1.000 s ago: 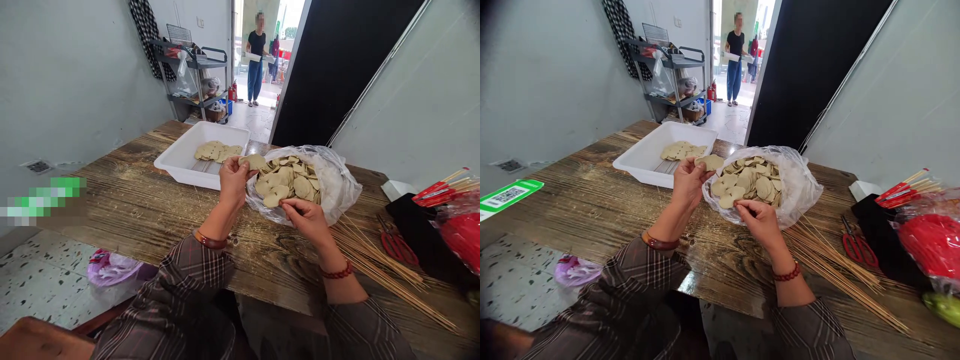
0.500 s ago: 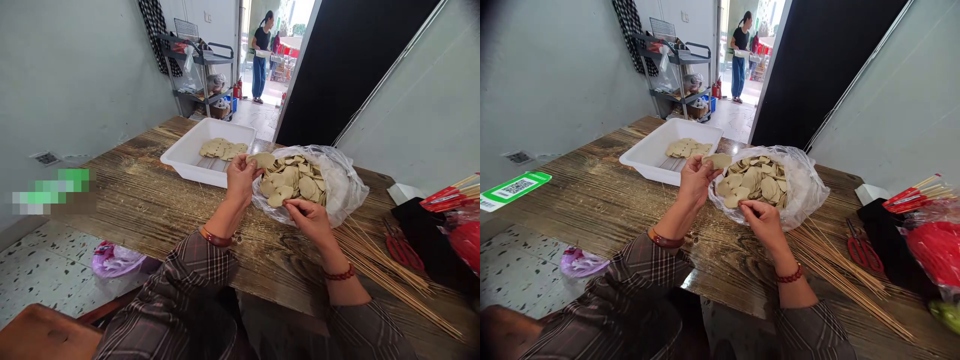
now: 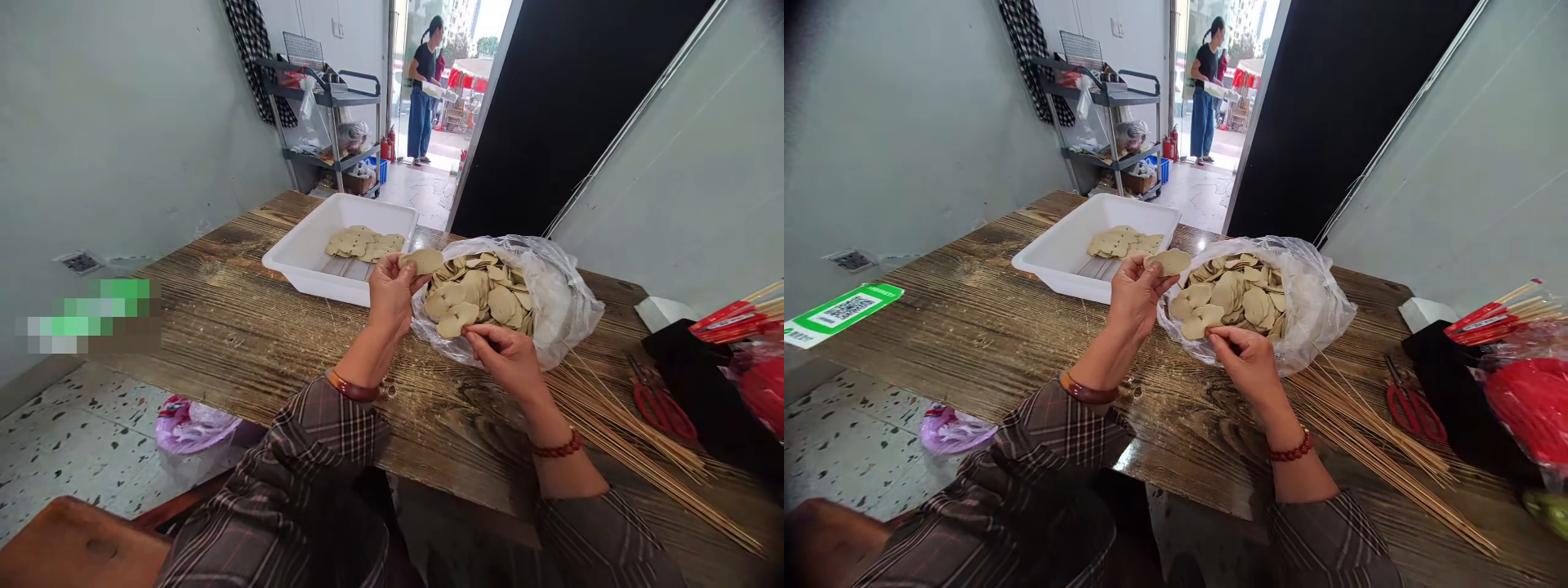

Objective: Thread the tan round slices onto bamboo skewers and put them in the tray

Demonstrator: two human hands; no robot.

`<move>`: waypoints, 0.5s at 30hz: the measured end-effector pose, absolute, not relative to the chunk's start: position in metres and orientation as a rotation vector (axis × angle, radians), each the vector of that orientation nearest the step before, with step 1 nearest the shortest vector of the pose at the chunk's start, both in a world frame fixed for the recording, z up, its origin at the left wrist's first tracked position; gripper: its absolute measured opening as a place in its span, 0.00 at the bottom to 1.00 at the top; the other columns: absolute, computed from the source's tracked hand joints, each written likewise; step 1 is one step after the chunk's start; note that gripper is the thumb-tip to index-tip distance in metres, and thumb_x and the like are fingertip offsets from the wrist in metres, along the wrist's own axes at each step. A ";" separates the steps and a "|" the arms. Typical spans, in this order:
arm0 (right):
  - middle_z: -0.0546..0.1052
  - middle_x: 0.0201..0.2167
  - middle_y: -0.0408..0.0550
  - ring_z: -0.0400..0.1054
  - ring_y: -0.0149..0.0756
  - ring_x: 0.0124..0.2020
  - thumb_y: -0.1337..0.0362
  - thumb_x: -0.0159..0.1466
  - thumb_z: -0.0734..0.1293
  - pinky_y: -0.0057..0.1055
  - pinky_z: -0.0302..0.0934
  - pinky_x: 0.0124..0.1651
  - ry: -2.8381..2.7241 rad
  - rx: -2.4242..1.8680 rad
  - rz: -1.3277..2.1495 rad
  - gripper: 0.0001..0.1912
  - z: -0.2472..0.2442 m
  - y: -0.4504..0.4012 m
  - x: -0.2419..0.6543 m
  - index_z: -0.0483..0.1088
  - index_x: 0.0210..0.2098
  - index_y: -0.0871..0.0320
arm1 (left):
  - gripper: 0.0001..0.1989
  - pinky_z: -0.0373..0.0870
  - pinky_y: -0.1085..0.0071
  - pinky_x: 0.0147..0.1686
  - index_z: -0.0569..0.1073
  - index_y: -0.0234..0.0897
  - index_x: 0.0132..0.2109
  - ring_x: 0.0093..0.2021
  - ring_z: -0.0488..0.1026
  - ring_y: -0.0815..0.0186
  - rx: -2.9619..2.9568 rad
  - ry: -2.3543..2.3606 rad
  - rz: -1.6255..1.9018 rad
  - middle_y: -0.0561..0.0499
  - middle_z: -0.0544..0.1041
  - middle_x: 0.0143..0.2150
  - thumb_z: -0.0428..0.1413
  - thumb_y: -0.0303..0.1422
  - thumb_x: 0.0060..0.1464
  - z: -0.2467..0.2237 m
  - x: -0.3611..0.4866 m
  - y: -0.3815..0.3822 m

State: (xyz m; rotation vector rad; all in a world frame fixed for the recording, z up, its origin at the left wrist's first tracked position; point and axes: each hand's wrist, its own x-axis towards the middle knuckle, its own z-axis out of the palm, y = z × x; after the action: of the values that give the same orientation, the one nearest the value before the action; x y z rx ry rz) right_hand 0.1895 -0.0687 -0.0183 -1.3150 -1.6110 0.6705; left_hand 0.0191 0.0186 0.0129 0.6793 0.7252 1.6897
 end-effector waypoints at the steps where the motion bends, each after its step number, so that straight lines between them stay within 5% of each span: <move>1: 0.78 0.22 0.47 0.66 0.31 0.19 0.57 0.61 0.66 0.26 0.59 0.22 -1.613 -1.318 0.666 0.15 -0.019 -0.068 0.190 0.80 0.35 0.61 | 0.07 0.77 0.68 0.39 0.65 0.36 0.36 0.36 0.74 0.70 0.687 0.727 1.686 0.52 0.71 0.36 0.55 0.23 0.52 0.013 0.020 0.018; 15: 0.82 0.31 0.51 0.73 0.36 0.27 0.58 0.62 0.65 0.29 0.64 0.28 -1.638 -1.340 0.572 0.14 -0.025 -0.066 0.186 0.81 0.35 0.59 | 0.06 0.71 0.74 0.36 0.69 0.37 0.32 0.33 0.71 0.73 0.836 0.818 1.692 0.55 0.70 0.32 0.59 0.24 0.48 0.006 0.024 0.015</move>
State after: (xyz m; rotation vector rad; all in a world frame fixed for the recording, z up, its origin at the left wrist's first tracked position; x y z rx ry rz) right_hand 0.1863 -0.0657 -0.0249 -1.3399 -1.6383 0.5720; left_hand 0.0236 0.0151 0.0063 0.8364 0.8178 1.6923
